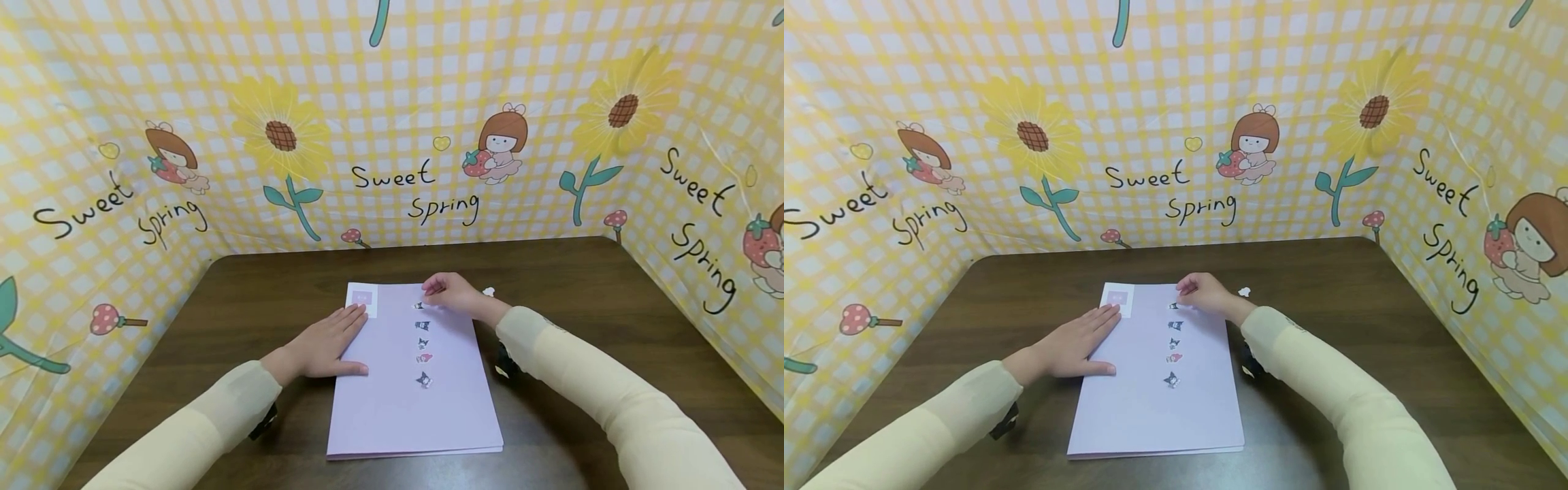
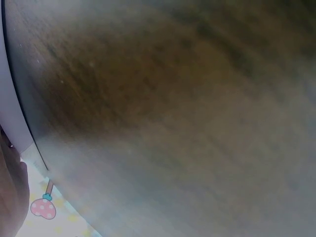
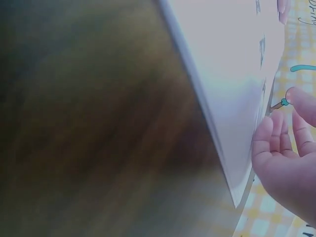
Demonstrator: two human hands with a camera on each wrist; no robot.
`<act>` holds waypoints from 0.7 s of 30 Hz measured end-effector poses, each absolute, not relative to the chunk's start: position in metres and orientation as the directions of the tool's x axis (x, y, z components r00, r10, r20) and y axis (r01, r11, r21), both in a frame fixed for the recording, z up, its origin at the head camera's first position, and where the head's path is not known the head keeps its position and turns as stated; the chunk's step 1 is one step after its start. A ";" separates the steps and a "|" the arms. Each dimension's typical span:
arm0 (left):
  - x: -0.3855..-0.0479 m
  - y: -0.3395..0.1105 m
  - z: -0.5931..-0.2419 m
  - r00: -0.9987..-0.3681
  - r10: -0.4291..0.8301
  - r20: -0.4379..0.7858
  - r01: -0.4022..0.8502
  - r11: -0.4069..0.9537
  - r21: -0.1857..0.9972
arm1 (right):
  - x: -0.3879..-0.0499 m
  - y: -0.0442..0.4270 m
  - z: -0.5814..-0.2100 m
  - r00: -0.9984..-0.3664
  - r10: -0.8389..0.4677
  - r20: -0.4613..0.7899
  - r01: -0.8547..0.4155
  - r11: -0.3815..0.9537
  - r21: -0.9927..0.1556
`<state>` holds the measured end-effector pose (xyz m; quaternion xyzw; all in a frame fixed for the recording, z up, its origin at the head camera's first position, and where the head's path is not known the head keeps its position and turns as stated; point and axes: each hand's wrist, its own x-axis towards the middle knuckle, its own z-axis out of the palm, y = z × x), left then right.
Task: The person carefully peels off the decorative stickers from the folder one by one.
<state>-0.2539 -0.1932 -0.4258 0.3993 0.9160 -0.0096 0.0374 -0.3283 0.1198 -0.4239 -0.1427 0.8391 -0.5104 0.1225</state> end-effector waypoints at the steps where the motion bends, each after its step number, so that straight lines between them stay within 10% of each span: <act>1: -0.254 -0.193 -0.426 -0.679 0.730 -0.078 0.732 0.682 0.011 | -0.328 0.118 -0.423 -0.928 -0.368 -0.060 -0.118 0.443 -0.889; 21: -0.253 -0.194 -0.427 -0.687 0.723 -0.073 0.724 0.690 0.013 | -0.327 0.108 -0.423 -0.911 -0.409 -0.062 -0.223 0.611 -0.760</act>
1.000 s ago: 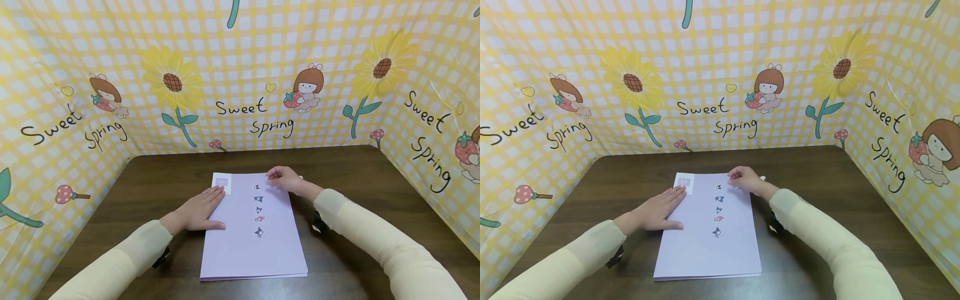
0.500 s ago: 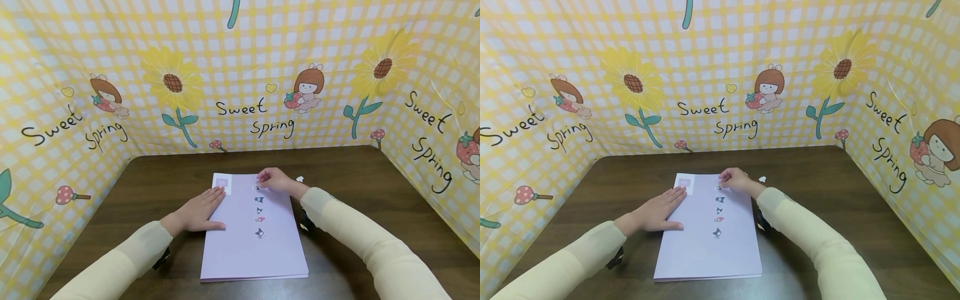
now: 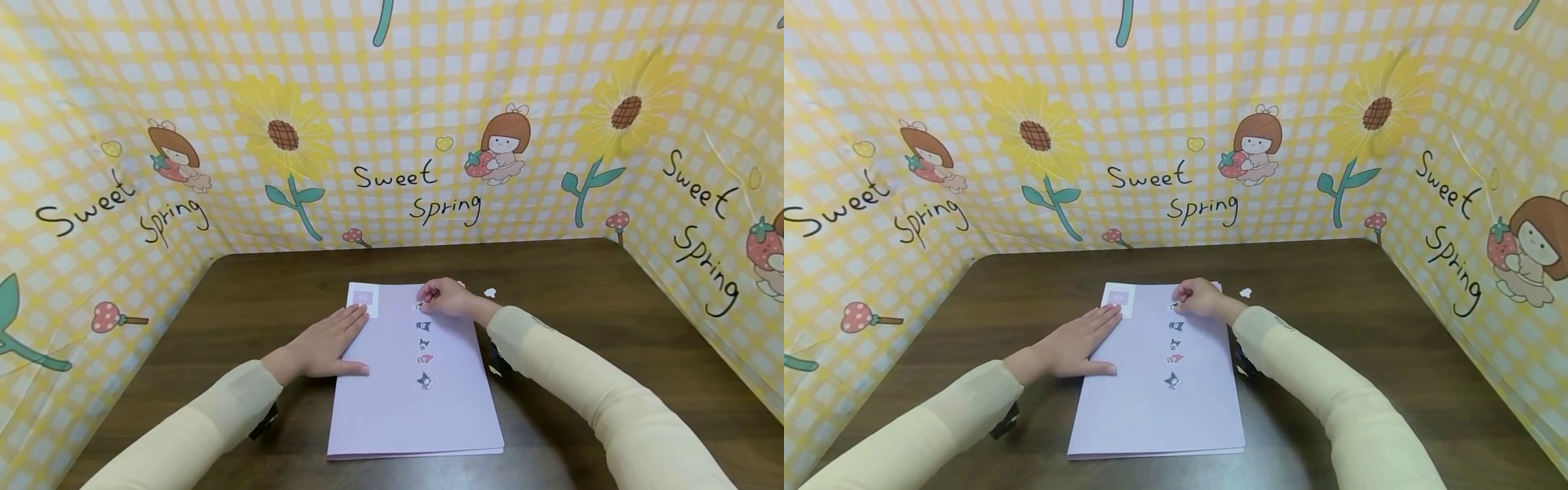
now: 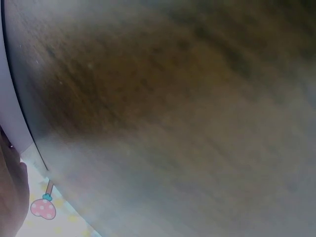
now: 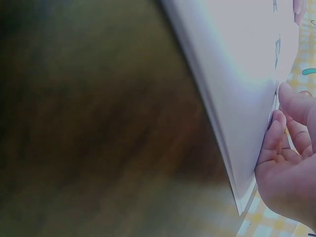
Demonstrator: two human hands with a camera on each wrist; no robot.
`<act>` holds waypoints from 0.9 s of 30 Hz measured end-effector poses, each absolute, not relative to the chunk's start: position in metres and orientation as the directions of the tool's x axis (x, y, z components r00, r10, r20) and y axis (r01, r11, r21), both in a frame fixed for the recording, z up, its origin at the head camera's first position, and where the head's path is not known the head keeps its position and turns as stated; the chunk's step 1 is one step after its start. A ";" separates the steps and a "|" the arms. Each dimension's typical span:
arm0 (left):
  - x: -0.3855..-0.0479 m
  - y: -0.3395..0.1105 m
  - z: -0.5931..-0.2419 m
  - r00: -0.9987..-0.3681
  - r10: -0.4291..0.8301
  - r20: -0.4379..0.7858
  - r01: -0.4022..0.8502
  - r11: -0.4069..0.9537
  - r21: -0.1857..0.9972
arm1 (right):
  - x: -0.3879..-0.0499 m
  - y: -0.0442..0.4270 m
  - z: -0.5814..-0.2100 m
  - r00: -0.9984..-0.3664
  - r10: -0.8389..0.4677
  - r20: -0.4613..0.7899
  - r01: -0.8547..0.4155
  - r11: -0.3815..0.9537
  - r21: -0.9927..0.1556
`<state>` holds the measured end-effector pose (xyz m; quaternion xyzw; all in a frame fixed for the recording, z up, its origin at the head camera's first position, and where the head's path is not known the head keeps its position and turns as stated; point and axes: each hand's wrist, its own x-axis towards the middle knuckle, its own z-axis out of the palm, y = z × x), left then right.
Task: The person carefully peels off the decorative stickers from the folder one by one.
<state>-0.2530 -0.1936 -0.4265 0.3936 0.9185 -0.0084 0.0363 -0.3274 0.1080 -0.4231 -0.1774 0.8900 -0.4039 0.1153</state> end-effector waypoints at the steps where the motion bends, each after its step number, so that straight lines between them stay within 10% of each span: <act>1: -0.253 -0.194 -0.427 -0.688 0.722 -0.075 0.723 0.690 0.015 | -0.327 0.108 -0.424 -0.908 -0.414 -0.062 -0.225 0.608 -0.762; 27: -0.254 -0.194 -0.429 -0.691 0.718 -0.081 0.720 0.694 0.009 | -0.329 0.106 -0.425 -0.902 -0.429 -0.058 -0.258 0.642 -0.722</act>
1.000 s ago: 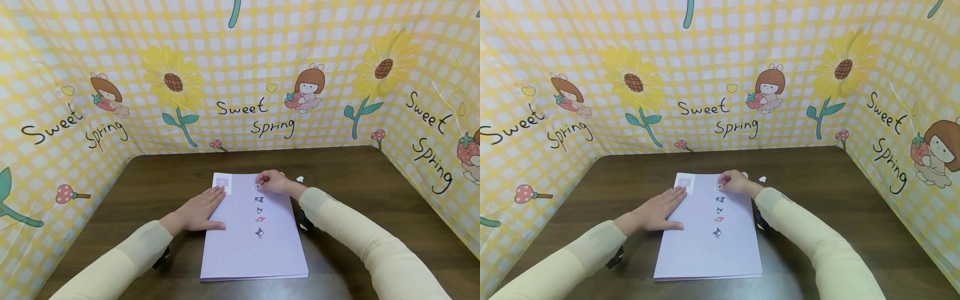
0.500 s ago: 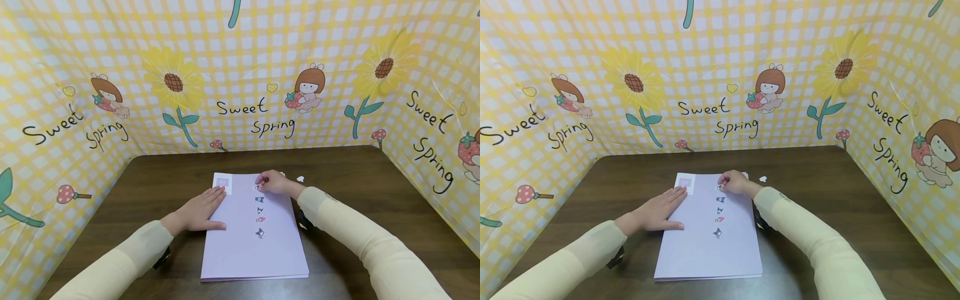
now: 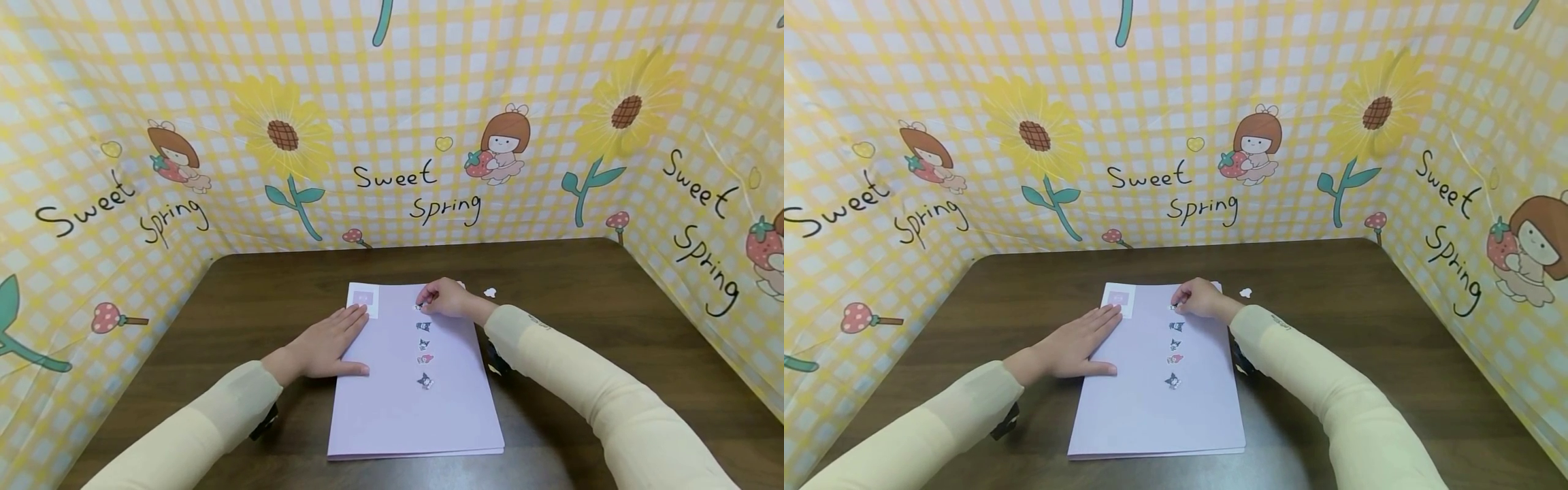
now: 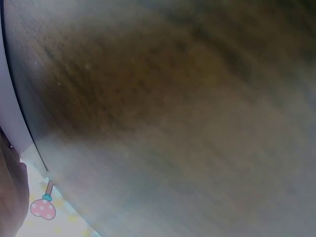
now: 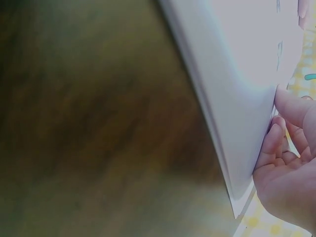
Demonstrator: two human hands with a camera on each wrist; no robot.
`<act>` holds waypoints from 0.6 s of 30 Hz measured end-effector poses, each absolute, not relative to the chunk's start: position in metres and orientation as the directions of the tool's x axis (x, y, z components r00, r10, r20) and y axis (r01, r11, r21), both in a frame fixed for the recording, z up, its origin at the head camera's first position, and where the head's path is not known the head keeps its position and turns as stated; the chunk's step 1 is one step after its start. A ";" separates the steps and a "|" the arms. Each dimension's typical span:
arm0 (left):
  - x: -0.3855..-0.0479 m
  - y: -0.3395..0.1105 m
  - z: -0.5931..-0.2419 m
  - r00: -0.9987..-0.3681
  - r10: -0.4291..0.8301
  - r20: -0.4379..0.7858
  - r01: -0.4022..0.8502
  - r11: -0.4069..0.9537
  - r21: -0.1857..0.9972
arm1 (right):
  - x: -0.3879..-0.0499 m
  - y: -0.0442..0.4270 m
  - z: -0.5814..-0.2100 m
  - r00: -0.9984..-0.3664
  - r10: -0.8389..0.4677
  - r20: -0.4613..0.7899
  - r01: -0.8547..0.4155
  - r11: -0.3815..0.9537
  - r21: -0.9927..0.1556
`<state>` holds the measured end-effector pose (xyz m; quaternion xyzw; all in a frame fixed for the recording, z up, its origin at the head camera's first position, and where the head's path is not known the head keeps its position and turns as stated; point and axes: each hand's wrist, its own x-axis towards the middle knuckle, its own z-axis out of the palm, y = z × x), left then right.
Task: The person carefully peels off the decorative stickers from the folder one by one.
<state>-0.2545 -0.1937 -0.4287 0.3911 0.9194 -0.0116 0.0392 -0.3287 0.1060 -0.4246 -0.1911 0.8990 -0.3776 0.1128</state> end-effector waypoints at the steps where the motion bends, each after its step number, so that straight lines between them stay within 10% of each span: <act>1: -0.254 -0.194 -0.429 -0.690 0.720 -0.078 0.722 0.692 0.009 | -0.329 0.106 -0.425 -0.901 -0.430 -0.056 -0.260 0.639 -0.724; 18: -0.253 -0.193 -0.426 -0.691 0.718 -0.081 0.720 0.694 0.010 | -0.324 0.105 -0.424 -0.930 -0.365 -0.046 -0.219 0.650 -0.727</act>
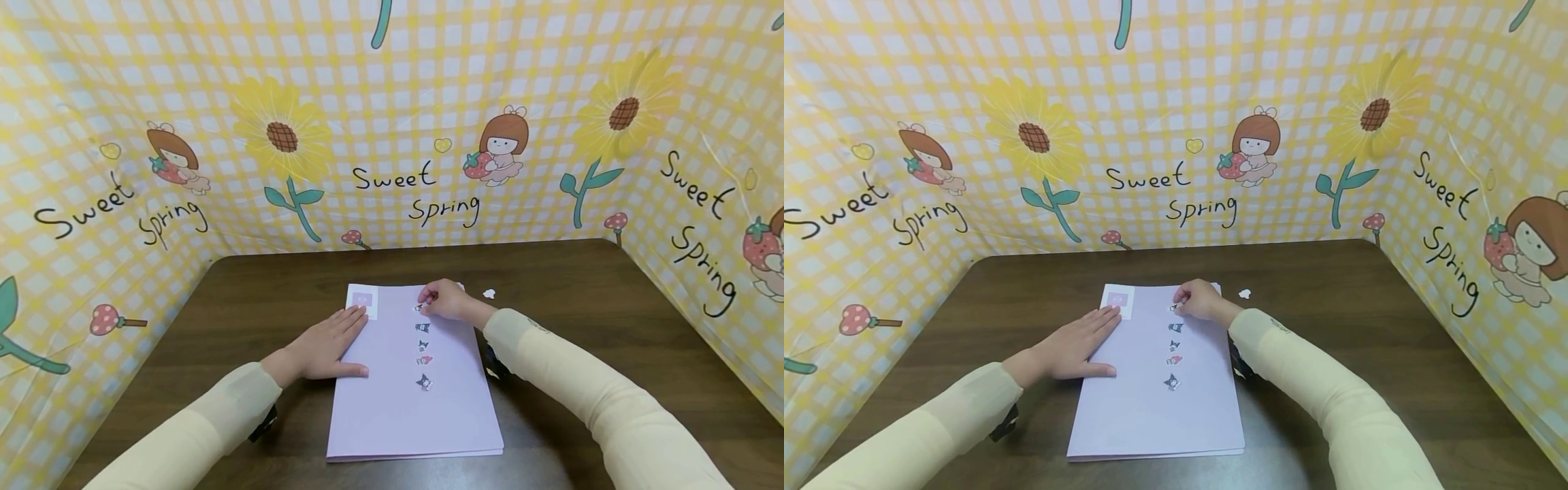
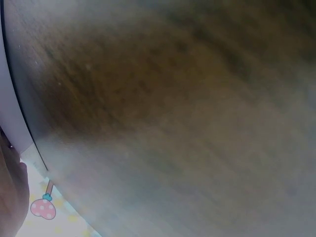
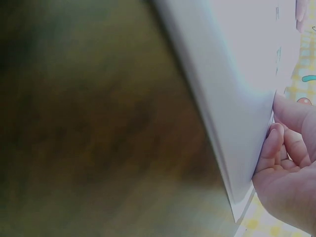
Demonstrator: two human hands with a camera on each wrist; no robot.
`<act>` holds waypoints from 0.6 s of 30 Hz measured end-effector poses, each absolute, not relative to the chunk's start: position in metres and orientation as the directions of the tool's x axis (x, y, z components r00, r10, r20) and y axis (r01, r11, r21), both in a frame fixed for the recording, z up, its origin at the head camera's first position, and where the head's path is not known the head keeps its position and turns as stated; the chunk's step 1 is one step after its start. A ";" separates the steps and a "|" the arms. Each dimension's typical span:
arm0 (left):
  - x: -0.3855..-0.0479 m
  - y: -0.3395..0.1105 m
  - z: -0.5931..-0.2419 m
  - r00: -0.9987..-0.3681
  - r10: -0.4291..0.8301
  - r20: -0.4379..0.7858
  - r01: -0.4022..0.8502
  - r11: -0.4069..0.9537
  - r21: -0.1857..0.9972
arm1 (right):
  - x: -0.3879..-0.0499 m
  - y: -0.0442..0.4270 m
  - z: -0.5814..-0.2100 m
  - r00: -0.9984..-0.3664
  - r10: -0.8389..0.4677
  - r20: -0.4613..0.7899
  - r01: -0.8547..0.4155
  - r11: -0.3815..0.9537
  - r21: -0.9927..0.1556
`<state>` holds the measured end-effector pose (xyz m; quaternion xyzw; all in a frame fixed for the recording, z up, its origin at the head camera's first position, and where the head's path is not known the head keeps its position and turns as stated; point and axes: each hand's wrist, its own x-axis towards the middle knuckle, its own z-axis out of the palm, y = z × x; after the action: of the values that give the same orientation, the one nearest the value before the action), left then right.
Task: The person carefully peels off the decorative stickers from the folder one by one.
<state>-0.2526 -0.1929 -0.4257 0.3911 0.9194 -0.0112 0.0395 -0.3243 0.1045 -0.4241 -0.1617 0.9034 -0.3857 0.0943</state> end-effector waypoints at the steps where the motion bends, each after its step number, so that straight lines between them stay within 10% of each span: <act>1: -0.252 -0.193 -0.426 -0.692 0.716 -0.086 0.718 0.696 0.010 | -0.324 0.105 -0.424 -0.934 -0.355 -0.043 -0.213 0.650 -0.729; 18: -0.252 -0.192 -0.423 -0.689 0.719 -0.093 0.721 0.693 0.010 | -0.322 0.105 -0.424 -0.950 -0.312 -0.011 -0.211 0.667 -0.715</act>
<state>-0.2517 -0.1924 -0.4235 0.3917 0.9189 -0.0135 0.0448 -0.3221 0.1050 -0.4238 -0.1437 0.9105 -0.3819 0.0663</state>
